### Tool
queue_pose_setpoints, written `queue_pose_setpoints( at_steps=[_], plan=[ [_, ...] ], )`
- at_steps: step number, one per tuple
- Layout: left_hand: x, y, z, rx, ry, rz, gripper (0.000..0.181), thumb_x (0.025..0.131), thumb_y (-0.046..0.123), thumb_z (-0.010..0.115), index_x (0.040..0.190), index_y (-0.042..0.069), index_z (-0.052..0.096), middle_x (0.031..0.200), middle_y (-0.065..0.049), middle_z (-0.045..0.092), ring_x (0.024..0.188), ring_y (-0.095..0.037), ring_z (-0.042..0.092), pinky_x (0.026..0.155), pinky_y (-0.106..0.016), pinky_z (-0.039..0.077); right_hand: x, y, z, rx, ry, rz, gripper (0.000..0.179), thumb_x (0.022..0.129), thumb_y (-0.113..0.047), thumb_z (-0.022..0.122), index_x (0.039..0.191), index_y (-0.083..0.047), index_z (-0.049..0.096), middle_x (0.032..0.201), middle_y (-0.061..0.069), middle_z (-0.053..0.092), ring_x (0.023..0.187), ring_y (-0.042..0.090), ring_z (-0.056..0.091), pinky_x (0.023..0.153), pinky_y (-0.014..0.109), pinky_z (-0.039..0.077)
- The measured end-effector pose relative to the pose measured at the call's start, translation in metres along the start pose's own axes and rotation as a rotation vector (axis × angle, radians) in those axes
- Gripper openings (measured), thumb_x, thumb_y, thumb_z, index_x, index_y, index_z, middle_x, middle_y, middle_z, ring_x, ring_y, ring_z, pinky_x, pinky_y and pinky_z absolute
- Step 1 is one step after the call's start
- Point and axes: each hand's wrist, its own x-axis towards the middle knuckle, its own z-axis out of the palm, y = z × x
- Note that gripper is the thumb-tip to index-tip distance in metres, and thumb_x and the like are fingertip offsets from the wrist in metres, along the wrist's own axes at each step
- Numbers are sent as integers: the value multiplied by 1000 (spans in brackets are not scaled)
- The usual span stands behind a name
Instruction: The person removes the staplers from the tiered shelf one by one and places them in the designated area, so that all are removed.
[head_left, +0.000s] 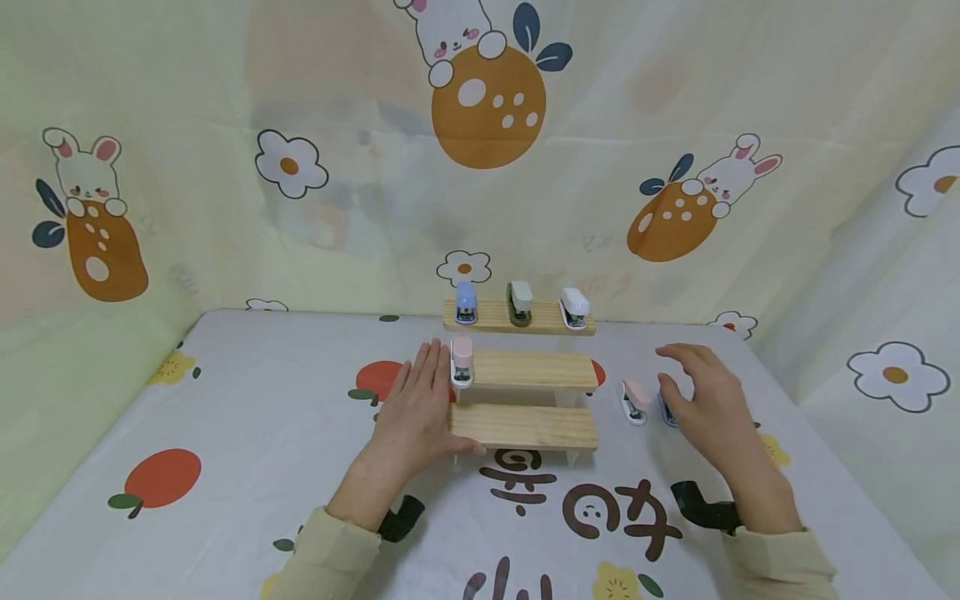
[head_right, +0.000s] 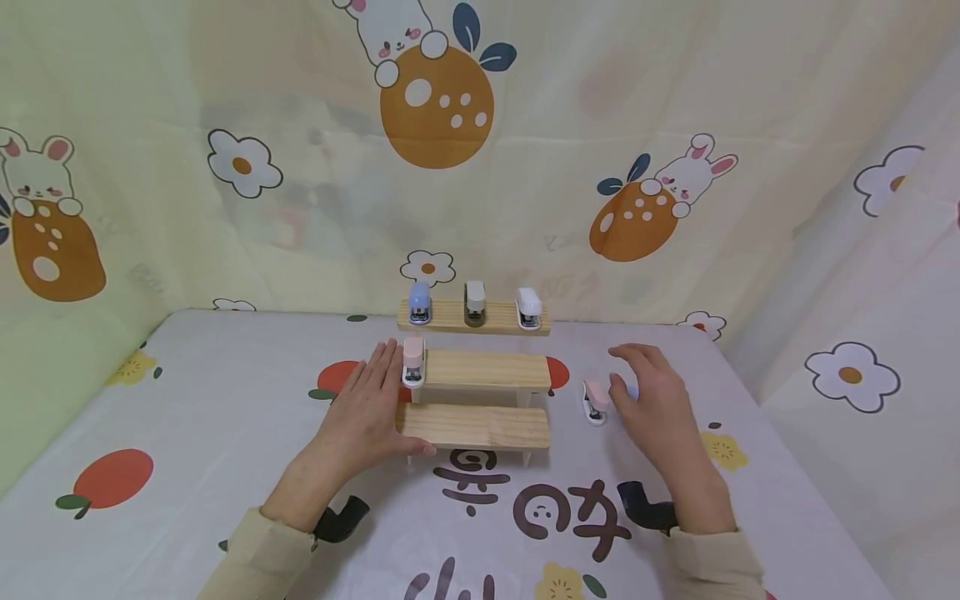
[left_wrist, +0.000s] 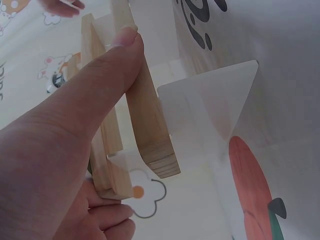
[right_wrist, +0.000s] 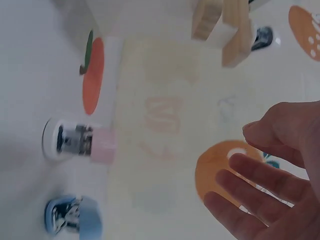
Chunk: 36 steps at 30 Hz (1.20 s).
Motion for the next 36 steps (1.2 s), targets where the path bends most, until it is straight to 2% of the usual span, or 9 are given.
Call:
queue_pose_setpoints(
  at_steps=[7, 13, 21, 27, 36],
  plan=[
    [-1, -1, 0, -7, -2, -1, 142, 56, 66, 87, 157, -2, 14, 166, -18, 15, 155, -31, 14, 126, -46, 20, 2, -26, 9, 19, 34, -109, 35, 87, 2, 69, 122, 1, 63, 126, 21, 60, 117, 39, 57, 94, 60, 51],
    [-1, -3, 1, 1, 2, 4, 141, 57, 66, 86, 157, -2, 14, 166, -18, 15, 155, -32, 14, 126, -47, 20, 6, -48, 16, 56, 31, -170, 35, 86, 4, 69, 121, 1, 64, 124, 18, 62, 114, 35, 59, 91, 55, 54],
    [-1, -1, 1, -3, 12, 8, 141, 56, 66, 87, 157, -2, 15, 165, -18, 16, 154, -32, 15, 126, -47, 20, 11, -70, 29, 96, 67, -274, 30, 86, 4, 69, 116, 1, 67, 117, 15, 65, 109, 31, 63, 88, 47, 55],
    [-1, 0, 1, -3, 15, 10, 141, 56, 67, 87, 157, -2, 15, 165, -18, 17, 154, -32, 15, 126, -47, 20, 14, -87, 37, 152, 53, -306, 31, 85, 4, 70, 116, 1, 67, 119, 15, 65, 112, 33, 63, 92, 50, 55],
    [-1, 0, 0, -2, 16, 8, 141, 56, 66, 87, 157, -2, 16, 165, -18, 17, 154, -32, 16, 125, -47, 21, 17, -113, 51, 191, -35, -309, 33, 89, -5, 72, 121, -3, 65, 122, 11, 64, 111, 29, 65, 90, 45, 58]
  ],
)
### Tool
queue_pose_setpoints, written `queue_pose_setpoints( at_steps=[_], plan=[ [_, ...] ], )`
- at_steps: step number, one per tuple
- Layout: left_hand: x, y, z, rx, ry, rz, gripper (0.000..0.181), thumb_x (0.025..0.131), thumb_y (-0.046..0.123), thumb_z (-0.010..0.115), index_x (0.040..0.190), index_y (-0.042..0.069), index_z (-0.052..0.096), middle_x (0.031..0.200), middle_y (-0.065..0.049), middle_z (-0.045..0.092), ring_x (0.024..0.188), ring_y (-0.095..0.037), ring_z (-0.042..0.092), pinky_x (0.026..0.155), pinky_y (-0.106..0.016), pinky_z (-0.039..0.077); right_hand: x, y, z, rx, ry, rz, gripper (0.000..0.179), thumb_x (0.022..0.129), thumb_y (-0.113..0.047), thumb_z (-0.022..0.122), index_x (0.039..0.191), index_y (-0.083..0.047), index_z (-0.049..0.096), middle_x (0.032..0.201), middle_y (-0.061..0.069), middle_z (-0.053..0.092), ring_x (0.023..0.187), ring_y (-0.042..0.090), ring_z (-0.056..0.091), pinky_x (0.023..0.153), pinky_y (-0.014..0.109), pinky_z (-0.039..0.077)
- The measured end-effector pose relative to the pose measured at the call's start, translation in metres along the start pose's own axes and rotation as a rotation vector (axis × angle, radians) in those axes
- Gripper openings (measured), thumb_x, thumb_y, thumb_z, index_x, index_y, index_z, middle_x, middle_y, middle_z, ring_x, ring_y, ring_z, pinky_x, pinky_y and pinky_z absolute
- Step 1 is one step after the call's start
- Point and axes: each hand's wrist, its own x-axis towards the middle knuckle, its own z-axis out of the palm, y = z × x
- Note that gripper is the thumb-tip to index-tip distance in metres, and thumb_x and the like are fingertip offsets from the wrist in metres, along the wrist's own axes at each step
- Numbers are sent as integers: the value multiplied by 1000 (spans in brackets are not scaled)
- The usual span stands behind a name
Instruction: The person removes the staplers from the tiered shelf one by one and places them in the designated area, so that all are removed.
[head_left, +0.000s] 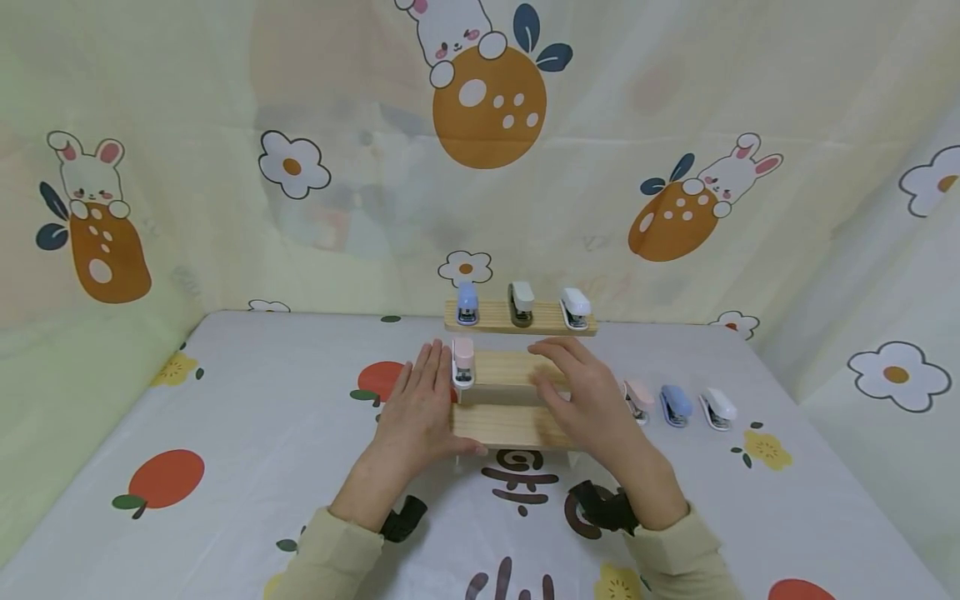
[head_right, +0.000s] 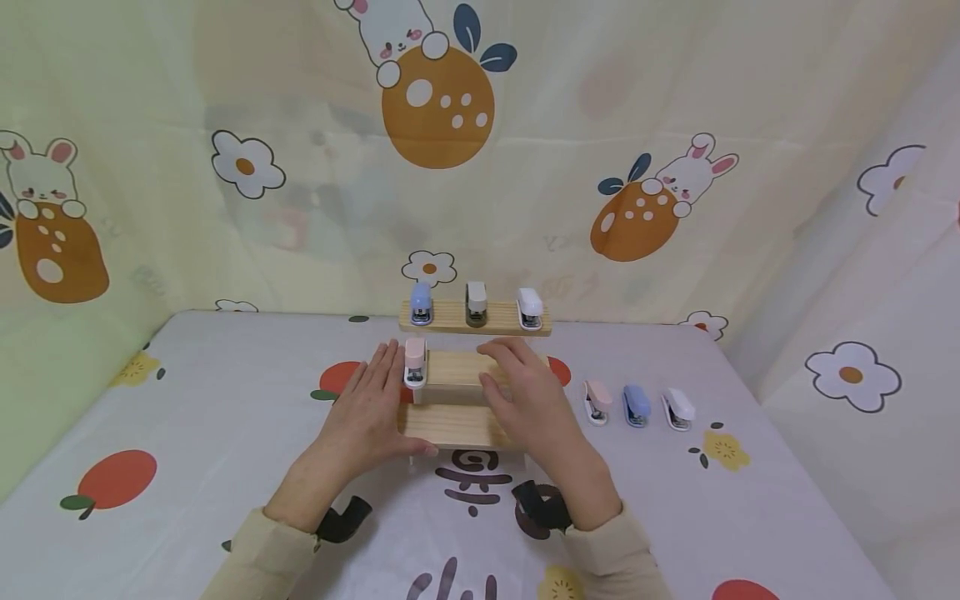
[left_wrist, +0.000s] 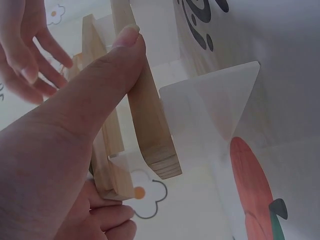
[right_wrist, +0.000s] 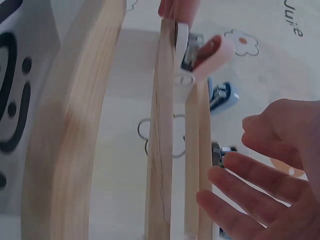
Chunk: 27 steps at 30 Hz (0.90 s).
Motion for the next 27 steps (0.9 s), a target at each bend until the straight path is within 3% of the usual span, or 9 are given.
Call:
queue_pose_setpoints(
  at_steps=[8, 20, 27],
  plan=[
    [0, 0, -1, 17, -20, -10, 140, 57, 67, 86, 157, -2, 16, 166, -17, 15, 155, -30, 15, 126, -46, 20, 12, -15, 21, 31, -96, 54, 37, 91, -13, 71, 126, -4, 63, 128, 10, 62, 118, 27, 61, 101, 45, 53],
    [0, 0, 1, 34, -34, -5, 139, 59, 68, 84, 157, -1, 15, 166, -17, 14, 155, -30, 13, 126, -47, 19, 19, -26, 46, 88, -159, -13, 58, 89, -6, 71, 143, -6, 49, 148, 14, 46, 136, 30, 50, 111, 43, 45],
    [-1, -1, -1, 39, -30, 1, 137, 61, 68, 83, 157, -1, 14, 166, -17, 14, 155, -31, 12, 126, -47, 19, 21, -25, 52, 77, -147, -78, 56, 89, -5, 72, 140, -9, 52, 149, 12, 47, 136, 28, 50, 109, 42, 47]
  ],
)
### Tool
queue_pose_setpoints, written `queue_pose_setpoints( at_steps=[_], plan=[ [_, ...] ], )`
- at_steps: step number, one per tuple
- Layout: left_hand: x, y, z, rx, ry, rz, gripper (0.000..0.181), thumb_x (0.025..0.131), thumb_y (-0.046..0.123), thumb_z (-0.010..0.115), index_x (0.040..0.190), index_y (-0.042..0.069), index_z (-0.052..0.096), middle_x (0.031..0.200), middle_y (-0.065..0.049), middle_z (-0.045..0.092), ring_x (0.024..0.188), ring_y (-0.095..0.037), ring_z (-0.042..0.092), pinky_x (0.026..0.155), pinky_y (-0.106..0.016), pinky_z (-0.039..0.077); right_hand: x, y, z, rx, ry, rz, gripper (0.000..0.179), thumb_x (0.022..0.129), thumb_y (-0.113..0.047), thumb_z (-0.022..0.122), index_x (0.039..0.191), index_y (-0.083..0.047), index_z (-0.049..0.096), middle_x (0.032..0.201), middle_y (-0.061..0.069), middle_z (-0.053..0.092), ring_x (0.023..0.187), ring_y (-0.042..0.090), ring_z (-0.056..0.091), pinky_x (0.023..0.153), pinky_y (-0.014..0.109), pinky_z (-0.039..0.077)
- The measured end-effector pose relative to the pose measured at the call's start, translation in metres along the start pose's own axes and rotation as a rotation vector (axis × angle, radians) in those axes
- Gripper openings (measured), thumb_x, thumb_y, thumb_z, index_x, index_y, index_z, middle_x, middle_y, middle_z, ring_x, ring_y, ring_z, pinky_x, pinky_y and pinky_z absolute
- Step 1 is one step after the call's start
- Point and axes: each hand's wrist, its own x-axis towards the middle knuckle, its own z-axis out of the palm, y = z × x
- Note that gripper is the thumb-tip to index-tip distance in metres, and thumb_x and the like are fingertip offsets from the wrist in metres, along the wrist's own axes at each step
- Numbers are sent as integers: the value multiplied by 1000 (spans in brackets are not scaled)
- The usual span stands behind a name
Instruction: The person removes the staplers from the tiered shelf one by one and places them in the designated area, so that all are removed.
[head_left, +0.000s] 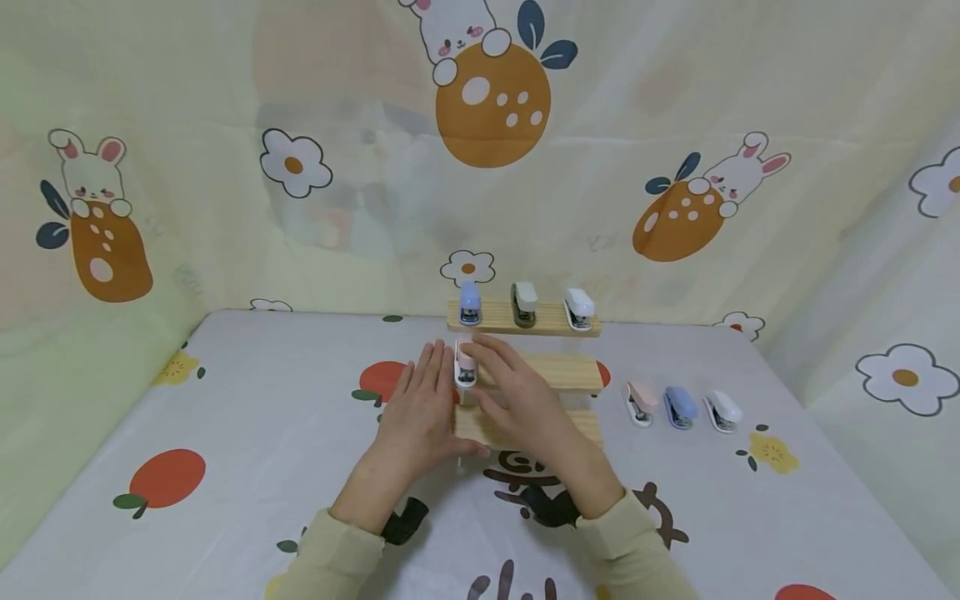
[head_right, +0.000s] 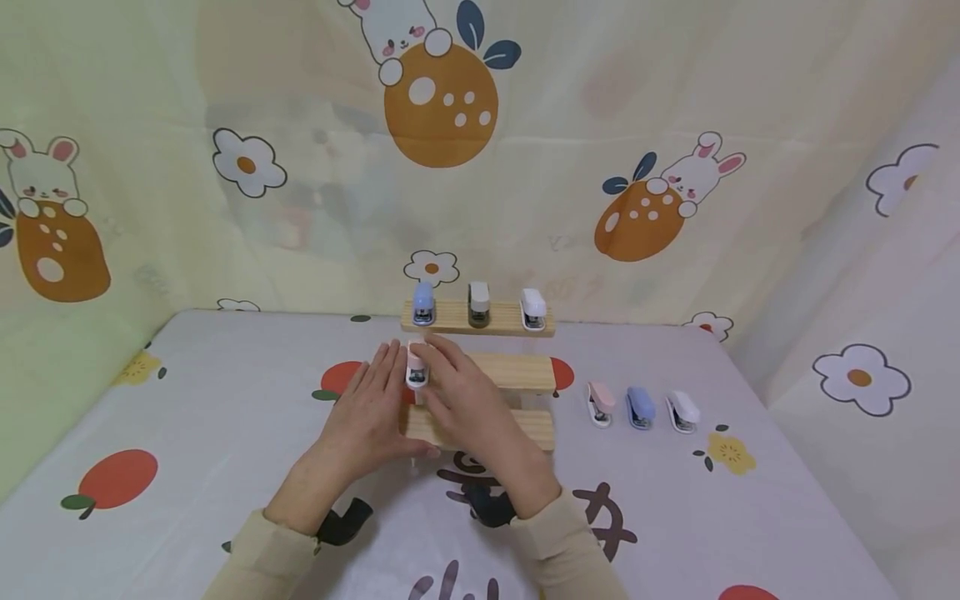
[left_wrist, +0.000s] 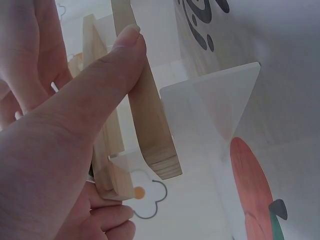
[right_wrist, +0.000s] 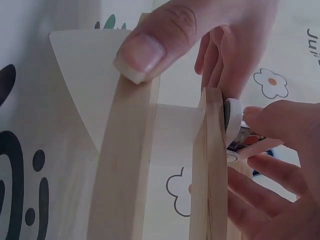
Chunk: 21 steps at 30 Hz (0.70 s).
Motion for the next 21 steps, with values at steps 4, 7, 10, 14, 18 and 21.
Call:
queue_pose_setpoints(
  at_steps=[4, 7, 10, 14, 18, 21],
  plan=[
    [0, 0, -1, 5, 2, 0, 137, 61, 69, 83, 157, -1, 14, 166, -17, 13, 155, -31, 12, 126, -48, 19, 0, 0, 0, 17, 19, 12, 56, 88, -8, 74, 138, -5, 50, 146, 12, 50, 133, 26, 53, 111, 40, 45],
    [0, 0, 0, 10, 0, 0, 137, 61, 69, 82, 157, -1, 14, 166, -17, 13, 155, -31, 12, 126, -47, 19, 0, 0, 1, 7, 31, 16, 57, 88, -11, 75, 138, -3, 47, 143, 13, 53, 129, 25, 56, 110, 38, 46],
    [0, 0, 0, 7, 2, 1, 137, 61, 68, 83, 157, -2, 14, 166, -17, 14, 155, -31, 13, 126, -48, 19, 0, 0, 2, -5, 44, 17, 59, 87, -12, 76, 137, -1, 46, 139, 13, 55, 125, 24, 59, 108, 37, 48],
    [0, 0, 0, -3, -5, -7, 137, 61, 68, 83, 157, -1, 14, 166, -17, 13, 155, -31, 12, 126, -47, 18, 0, -2, 1, -19, 43, 29, 58, 87, -8, 76, 137, -1, 47, 137, 14, 57, 124, 25, 60, 107, 36, 49],
    [1, 1, 0, -19, -15, -15, 138, 60, 68, 84, 158, 0, 14, 166, -16, 12, 155, -31, 11, 126, -47, 17, -1, -3, -2, -28, 24, 42, 57, 86, -4, 75, 138, -3, 51, 140, 13, 55, 128, 25, 57, 108, 38, 49],
    [1, 0, 0, -24, -13, -13, 138, 60, 68, 84, 158, 0, 14, 166, -16, 12, 155, -31, 10, 127, -46, 16, -2, -3, -5, -48, 9, 48, 55, 86, -3, 74, 137, -6, 55, 142, 13, 54, 128, 26, 56, 107, 40, 49]
  ],
)
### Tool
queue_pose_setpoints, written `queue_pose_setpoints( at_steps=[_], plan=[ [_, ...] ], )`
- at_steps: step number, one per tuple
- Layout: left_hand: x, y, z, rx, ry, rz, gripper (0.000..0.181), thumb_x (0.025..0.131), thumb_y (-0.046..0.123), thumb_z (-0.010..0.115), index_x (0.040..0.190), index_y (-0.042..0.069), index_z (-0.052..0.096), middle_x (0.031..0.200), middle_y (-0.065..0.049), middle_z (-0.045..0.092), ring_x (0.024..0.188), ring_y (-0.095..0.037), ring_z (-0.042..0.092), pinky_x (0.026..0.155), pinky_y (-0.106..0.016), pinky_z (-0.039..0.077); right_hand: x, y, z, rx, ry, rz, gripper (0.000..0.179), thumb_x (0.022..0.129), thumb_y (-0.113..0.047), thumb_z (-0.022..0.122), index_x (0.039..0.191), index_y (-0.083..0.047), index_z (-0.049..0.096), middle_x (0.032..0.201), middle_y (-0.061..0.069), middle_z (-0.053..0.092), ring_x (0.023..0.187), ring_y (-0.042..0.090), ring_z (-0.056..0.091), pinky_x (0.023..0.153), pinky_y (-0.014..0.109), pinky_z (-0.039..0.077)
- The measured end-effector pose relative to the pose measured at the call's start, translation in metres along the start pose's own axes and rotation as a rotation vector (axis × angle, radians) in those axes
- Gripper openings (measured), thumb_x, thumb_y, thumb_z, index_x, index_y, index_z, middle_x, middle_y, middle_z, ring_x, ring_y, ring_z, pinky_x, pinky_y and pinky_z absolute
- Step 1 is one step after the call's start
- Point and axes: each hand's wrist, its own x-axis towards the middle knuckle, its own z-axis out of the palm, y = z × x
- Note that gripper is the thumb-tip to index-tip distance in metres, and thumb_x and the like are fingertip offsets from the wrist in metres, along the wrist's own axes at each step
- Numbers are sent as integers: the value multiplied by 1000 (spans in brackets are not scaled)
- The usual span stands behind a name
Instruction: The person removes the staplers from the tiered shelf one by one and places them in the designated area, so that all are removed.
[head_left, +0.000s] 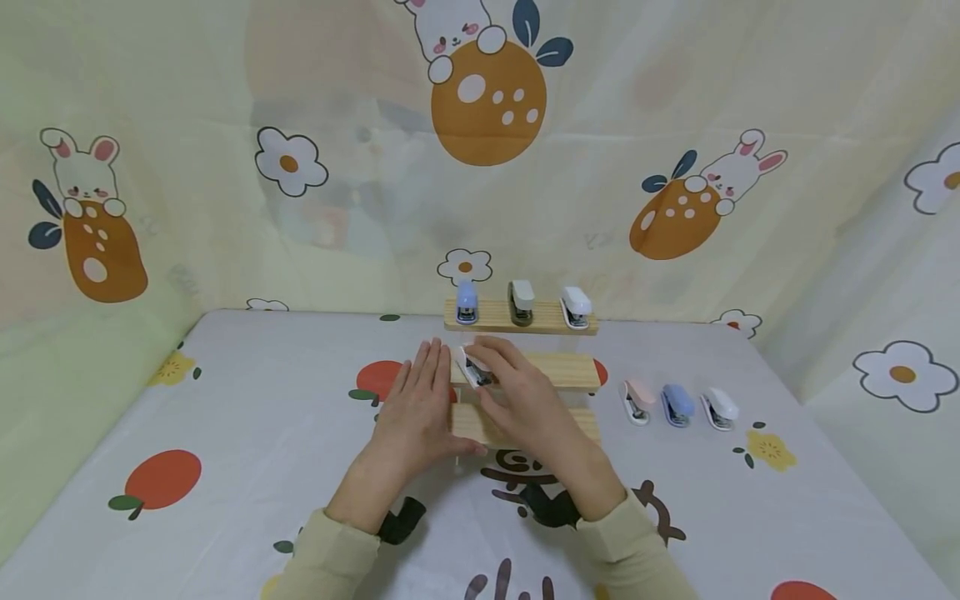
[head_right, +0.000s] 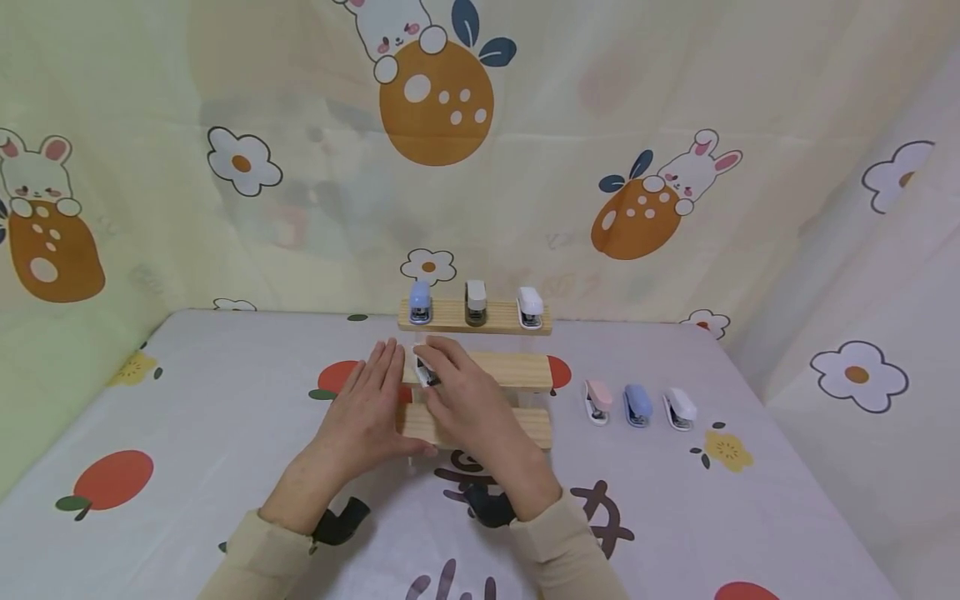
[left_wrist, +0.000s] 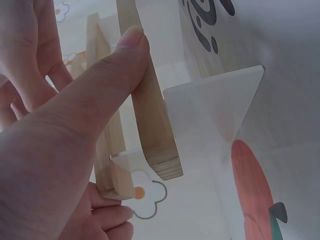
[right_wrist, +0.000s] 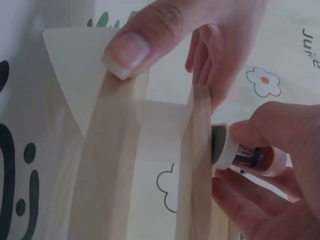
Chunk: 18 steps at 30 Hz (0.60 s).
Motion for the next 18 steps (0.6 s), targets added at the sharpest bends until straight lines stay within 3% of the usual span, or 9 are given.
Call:
queue_pose_setpoints(
  at_steps=[11, 18],
  plan=[
    [-1, 0, 1, -5, 38, 27, 140, 59, 66, 86, 157, -1, 13, 166, -18, 12, 155, -31, 10, 127, -47, 15, -2, 2, -1, -49, 76, -55, 48, 80, 0, 78, 125, -1, 59, 131, 15, 58, 119, 28, 61, 102, 37, 53],
    [-1, 4, 0, 0, 21, 44, 136, 61, 62, 87, 158, -1, 14, 166, -17, 12, 155, -31, 10, 127, -47, 17, -4, 1, -7, -101, 61, 1, 49, 80, 7, 75, 127, -3, 61, 134, 15, 58, 119, 29, 62, 100, 38, 54]
  ],
)
